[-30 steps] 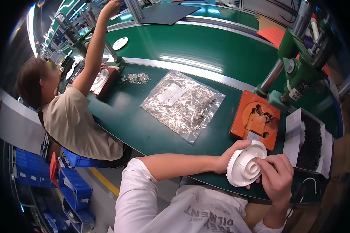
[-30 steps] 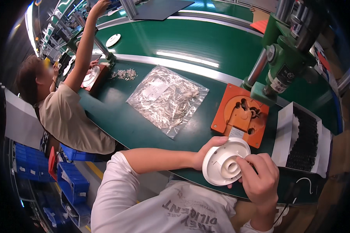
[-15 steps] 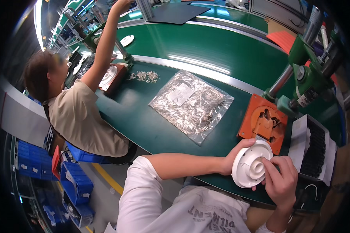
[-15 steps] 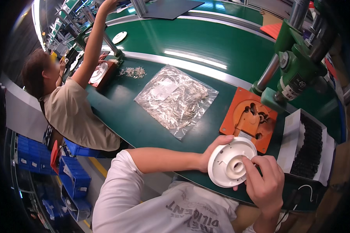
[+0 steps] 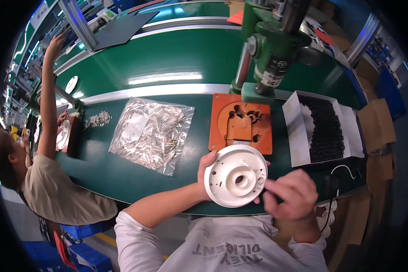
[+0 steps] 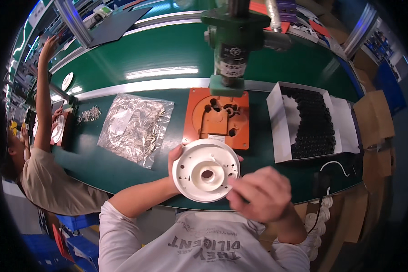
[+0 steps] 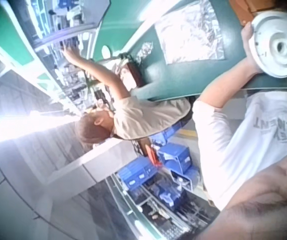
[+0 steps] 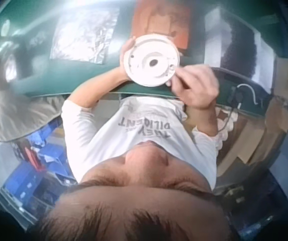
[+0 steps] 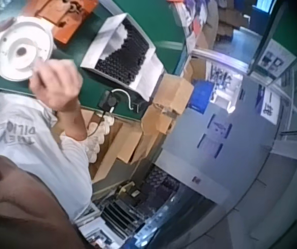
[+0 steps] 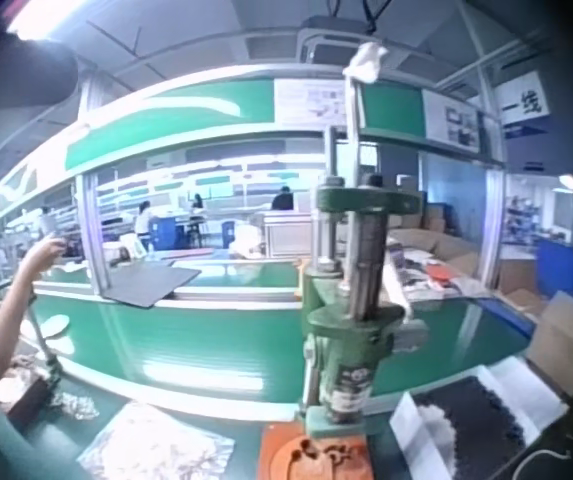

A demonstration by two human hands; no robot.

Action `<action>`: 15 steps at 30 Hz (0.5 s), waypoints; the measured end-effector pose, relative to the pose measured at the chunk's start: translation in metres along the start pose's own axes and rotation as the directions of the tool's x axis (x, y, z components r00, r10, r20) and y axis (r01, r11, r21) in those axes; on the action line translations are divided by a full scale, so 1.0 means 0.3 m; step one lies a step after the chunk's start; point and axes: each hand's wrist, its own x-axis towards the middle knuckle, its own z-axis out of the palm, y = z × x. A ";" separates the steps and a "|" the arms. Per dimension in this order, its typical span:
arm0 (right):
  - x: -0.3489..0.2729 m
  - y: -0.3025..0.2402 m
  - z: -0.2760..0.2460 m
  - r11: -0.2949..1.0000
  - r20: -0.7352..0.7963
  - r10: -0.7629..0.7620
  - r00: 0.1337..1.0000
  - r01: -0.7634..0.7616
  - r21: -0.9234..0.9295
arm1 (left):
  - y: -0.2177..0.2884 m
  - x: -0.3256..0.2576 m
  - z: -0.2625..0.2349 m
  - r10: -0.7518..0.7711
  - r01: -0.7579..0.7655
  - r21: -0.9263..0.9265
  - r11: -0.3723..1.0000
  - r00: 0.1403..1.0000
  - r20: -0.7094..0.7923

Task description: The person assembles small pins and screws into a white plastic housing by hand, then secures the components using a manual press machine.

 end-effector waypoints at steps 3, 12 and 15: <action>-0.030 -0.071 0.037 0.987 -0.057 -0.115 0.992 0.107 -0.121 | 0.006 0.018 0.002 -0.007 0.008 0.152 0.988 1.000 -0.009; -0.002 -0.077 0.053 0.943 0.251 -0.240 0.938 0.287 -0.171 | -0.026 0.013 0.039 0.209 -0.182 0.202 0.962 0.970 -0.122; 0.012 -0.057 0.038 0.972 0.199 -0.171 0.965 0.198 -0.125 | -0.042 0.006 0.030 0.264 -0.161 0.301 0.940 0.903 -0.340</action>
